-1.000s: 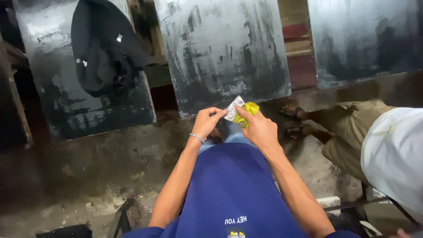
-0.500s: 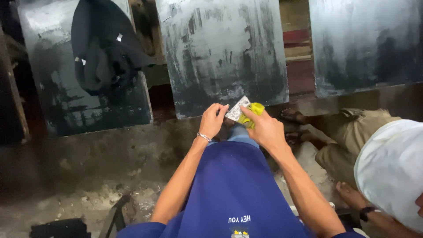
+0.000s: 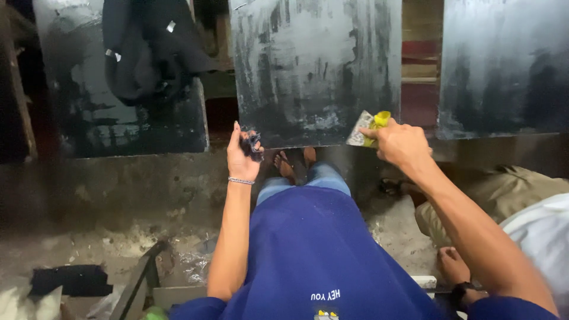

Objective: Using a hand scraper to remove residue or ink from flat production boards.

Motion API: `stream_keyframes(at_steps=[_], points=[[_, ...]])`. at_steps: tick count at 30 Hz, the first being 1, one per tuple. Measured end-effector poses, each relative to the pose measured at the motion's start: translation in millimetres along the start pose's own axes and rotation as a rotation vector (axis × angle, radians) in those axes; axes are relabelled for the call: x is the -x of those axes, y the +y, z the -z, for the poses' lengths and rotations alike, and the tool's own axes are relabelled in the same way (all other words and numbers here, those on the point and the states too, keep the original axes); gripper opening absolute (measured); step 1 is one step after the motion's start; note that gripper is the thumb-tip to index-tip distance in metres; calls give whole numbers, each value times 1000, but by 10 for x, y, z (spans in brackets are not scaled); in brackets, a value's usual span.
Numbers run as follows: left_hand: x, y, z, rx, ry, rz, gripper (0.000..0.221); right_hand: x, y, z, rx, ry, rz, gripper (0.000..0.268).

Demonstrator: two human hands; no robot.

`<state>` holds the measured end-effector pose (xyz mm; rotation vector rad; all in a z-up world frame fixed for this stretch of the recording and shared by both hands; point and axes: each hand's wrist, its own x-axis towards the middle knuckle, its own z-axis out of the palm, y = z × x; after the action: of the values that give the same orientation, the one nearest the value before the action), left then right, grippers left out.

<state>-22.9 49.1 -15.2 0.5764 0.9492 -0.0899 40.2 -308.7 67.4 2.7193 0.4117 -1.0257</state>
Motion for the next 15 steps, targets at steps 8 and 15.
stream_keyframes(at_steps=[8, 15], points=[[-254, -140, 595, 78, 95, -66, 11, -425, -416, -145, 134, 212, 176, 43], [-78, -31, 718, 76, 72, -116, 24, -632, -488, -245, 252, 292, 280, 28]])
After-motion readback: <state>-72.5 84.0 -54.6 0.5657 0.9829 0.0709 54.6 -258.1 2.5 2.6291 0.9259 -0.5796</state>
